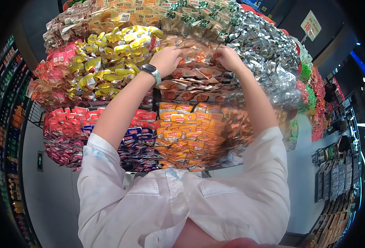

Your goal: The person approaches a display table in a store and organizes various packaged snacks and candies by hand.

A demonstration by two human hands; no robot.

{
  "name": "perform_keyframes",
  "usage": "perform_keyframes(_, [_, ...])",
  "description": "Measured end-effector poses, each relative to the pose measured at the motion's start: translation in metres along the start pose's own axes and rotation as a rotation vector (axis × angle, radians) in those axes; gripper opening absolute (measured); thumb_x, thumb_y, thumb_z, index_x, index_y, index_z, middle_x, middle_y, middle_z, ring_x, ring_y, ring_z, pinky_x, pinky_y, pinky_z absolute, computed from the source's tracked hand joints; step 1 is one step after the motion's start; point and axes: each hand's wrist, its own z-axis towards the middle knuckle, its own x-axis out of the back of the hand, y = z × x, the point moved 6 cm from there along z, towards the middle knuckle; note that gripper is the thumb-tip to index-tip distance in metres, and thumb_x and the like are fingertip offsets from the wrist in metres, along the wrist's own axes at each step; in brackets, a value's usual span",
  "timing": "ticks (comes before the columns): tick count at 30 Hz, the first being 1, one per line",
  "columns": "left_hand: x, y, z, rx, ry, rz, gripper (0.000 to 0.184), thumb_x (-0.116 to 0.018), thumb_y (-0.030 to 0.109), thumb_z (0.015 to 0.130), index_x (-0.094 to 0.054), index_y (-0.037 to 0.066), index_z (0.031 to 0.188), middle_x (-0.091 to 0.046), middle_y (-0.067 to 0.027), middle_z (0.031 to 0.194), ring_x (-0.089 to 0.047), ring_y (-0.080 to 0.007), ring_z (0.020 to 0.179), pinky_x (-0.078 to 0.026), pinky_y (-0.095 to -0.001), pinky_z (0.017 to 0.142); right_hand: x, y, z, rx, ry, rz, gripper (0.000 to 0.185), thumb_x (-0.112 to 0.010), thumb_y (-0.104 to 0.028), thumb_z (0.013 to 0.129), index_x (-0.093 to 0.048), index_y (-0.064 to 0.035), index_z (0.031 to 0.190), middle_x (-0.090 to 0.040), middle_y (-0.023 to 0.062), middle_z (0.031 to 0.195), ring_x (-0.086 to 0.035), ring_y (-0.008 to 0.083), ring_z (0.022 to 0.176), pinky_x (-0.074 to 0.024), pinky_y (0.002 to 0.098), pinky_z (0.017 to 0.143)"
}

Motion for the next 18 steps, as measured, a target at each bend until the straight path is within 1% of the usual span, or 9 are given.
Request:
perform_keyframes(1, [-0.003, -0.003, 0.003, 0.040, -0.060, 0.019, 0.027, -0.061, 0.014, 0.093, -0.065, 0.005, 0.118, -0.066, -0.0154, 0.112, -0.063, -0.0345, 0.103, -0.051, -0.0451, 0.088, -0.003, 0.001, 0.002, 0.024, -0.041, -0.005, 0.016, -0.069, -0.009, 0.080, -0.076, -0.0106, 0.094, -0.064, 0.0119, 0.094, -0.063, 0.0319, 0.100, -0.0513, 0.0430, 0.087])
perform_keyframes(2, [-0.007, -0.005, 0.004, 0.081, -0.122, 0.036, 0.023, -0.061, 0.015, 0.093, -0.068, 0.006, 0.113, -0.067, -0.0145, 0.114, -0.063, -0.0342, 0.103, -0.051, -0.0455, 0.087, -0.003, -0.001, 0.003, 0.025, -0.040, -0.003, 0.016, -0.069, -0.009, 0.080, -0.076, -0.0106, 0.094, -0.064, 0.0119, 0.094, -0.063, 0.0319, 0.100, -0.0513, 0.0430, 0.087])
perform_keyframes(3, [-0.007, -0.005, 0.006, 0.064, -0.095, 0.048, 0.017, -0.061, 0.014, 0.092, -0.070, 0.007, 0.104, -0.069, -0.0128, 0.109, -0.064, -0.0342, 0.101, -0.052, -0.0451, 0.085, -0.003, -0.002, 0.004, 0.006, -0.042, -0.003, 0.013, -0.068, -0.010, 0.080, -0.076, -0.0104, 0.091, -0.064, 0.0117, 0.095, -0.063, 0.0320, 0.100, -0.0511, 0.0428, 0.087])
perform_keyframes(4, [-0.007, -0.007, 0.009, 0.065, -0.095, 0.051, 0.017, -0.061, 0.014, 0.092, -0.070, 0.007, 0.104, -0.069, -0.0128, 0.109, -0.064, -0.0342, 0.101, -0.052, -0.0451, 0.085, -0.003, -0.002, 0.006, -0.012, -0.044, -0.003, 0.011, -0.068, -0.012, 0.080, -0.077, -0.0102, 0.087, -0.063, 0.0115, 0.096, -0.063, 0.0321, 0.100, -0.0509, 0.0426, 0.087])
perform_keyframes(6, [-0.009, -0.011, 0.015, 0.073, -0.173, 0.103, 0.015, -0.061, 0.012, 0.090, -0.069, 0.006, 0.102, -0.071, -0.0142, 0.097, -0.065, -0.0354, 0.096, -0.052, -0.0467, 0.082, -0.003, 0.001, 0.006, -0.003, 0.029, -0.010, 0.012, -0.067, -0.015, 0.083, -0.076, -0.0112, 0.090, -0.068, 0.0108, 0.095, -0.065, 0.0328, 0.095, -0.0516, 0.0430, 0.083])
perform_keyframes(10, [0.001, -0.006, 0.017, 0.002, -0.133, 0.245, 0.020, -0.059, 0.002, 0.083, -0.070, 0.008, 0.099, -0.070, -0.0159, 0.084, -0.067, -0.0360, 0.088, -0.052, -0.0501, 0.078, 0.005, 0.011, -0.001, -0.080, 0.140, 0.001, 0.011, -0.068, -0.020, 0.086, -0.074, -0.0135, 0.092, -0.073, 0.0101, 0.085, -0.069, 0.0321, 0.084, -0.0531, 0.0441, 0.074])
perform_keyframes(13, [0.006, 0.002, 0.017, -0.027, -0.121, 0.294, 0.022, -0.059, 0.000, 0.079, -0.070, 0.008, 0.097, -0.068, -0.0165, 0.081, -0.067, -0.0362, 0.087, -0.053, -0.0492, 0.077, 0.007, 0.011, -0.012, -0.099, 0.194, 0.048, 0.012, -0.069, -0.023, 0.085, -0.074, -0.0136, 0.092, -0.072, 0.0094, 0.081, -0.069, 0.0316, 0.081, -0.0530, 0.0437, 0.072])
perform_keyframes(15, [0.008, 0.007, 0.018, -0.044, -0.103, 0.326, 0.013, -0.062, 0.000, 0.076, -0.069, 0.004, 0.086, -0.068, -0.0191, 0.080, -0.068, -0.0378, 0.084, -0.055, -0.0490, 0.075, 0.008, 0.004, -0.018, -0.089, 0.203, 0.020, 0.012, -0.069, -0.023, 0.086, -0.074, -0.0141, 0.093, -0.072, 0.0095, 0.081, -0.069, 0.0319, 0.080, -0.0531, 0.0437, 0.071])
perform_keyframes(18, [0.010, 0.008, 0.019, -0.027, -0.097, 0.343, 0.011, -0.062, 0.002, 0.076, -0.069, 0.004, 0.085, -0.068, -0.0180, 0.079, -0.068, -0.0374, 0.085, -0.055, -0.0485, 0.075, 0.006, -0.006, -0.027, -0.041, 0.233, 0.018, 0.013, -0.068, -0.023, 0.086, -0.075, -0.0153, 0.094, -0.072, 0.0095, 0.080, -0.069, 0.0324, 0.078, -0.0535, 0.0433, 0.070])
